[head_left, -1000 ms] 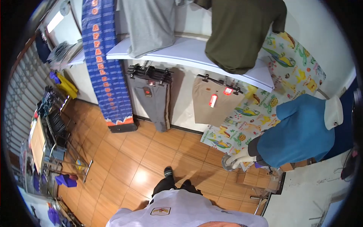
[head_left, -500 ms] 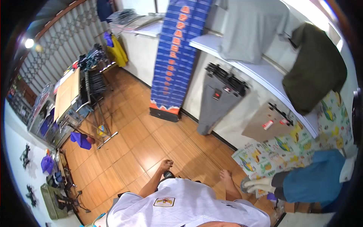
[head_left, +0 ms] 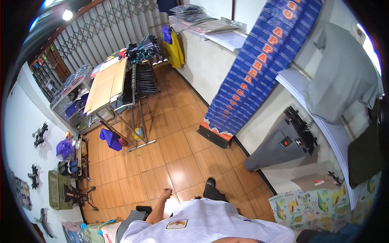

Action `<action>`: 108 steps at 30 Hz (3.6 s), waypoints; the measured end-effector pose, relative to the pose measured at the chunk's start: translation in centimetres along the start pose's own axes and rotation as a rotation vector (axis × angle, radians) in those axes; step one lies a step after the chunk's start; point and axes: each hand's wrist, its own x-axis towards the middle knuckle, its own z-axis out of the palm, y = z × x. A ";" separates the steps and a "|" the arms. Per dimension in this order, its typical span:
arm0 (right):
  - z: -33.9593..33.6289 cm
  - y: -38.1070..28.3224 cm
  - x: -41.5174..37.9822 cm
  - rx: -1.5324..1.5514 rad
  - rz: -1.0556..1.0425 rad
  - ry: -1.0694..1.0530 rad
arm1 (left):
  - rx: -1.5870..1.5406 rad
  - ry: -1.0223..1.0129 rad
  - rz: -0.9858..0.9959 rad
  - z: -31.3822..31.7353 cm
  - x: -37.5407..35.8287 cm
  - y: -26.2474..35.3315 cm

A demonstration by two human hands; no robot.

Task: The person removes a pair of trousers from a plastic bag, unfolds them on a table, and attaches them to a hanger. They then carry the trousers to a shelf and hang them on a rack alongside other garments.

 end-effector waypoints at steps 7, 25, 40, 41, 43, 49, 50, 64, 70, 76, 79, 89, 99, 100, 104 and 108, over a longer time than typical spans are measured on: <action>6.4 -12.5 11.7 -0.146 -0.022 -0.043 | -0.216 -0.049 -0.227 0.9 5.8 1.5; 47.5 -54.4 14.2 -0.685 -0.424 -0.127 | -0.638 0.078 -0.278 -1.3 22.8 19.6; 61.5 -77.1 14.4 -0.544 -1.288 0.230 | -0.329 -0.136 0.465 -10.1 49.0 63.4; 62.3 -79.7 13.4 -0.523 -1.299 0.264 | -0.314 -0.171 0.508 -9.4 49.2 66.7; 64.5 -84.8 9.5 -0.473 -1.416 0.309 | -0.269 -0.251 0.541 -7.8 48.3 73.9; 70.6 -100.3 -1.0 -0.532 -1.671 0.547 | -0.190 -0.536 0.656 -1.3 47.8 92.3; 71.5 -102.6 -2.2 -0.582 -1.740 0.615 | -0.178 -0.598 0.669 -0.5 47.3 95.3; 78.8 -121.6 -3.1 -1.212 -1.768 1.307 | -0.382 -0.777 0.625 9.9 46.6 121.9; 77.4 -123.9 -1.4 -1.156 -1.766 1.178 | -0.425 -0.802 0.589 13.0 47.9 124.9; 77.2 -125.2 -1.5 -1.151 -1.734 1.221 | -0.453 -0.805 0.647 14.3 48.0 125.7; 77.6 -125.7 -1.6 -1.152 -1.684 1.228 | -0.431 -0.788 0.727 14.0 47.8 126.0; 77.8 -126.7 -2.2 -1.119 -1.613 1.156 | -0.464 -0.786 0.898 10.8 45.0 122.8; 77.1 -126.5 -3.1 -1.120 -1.622 1.092 | -0.683 -0.839 0.703 4.0 44.3 117.6; 77.0 -126.5 -3.0 -1.120 -1.618 1.091 | -0.692 -0.854 0.687 3.4 44.8 117.2; 76.5 -126.8 -2.3 -1.087 -1.599 1.068 | -0.901 -0.829 0.623 1.2 41.9 115.9; 76.4 -126.7 -1.9 -1.089 -1.587 1.065 | -1.019 -0.914 0.558 -1.1 42.4 114.3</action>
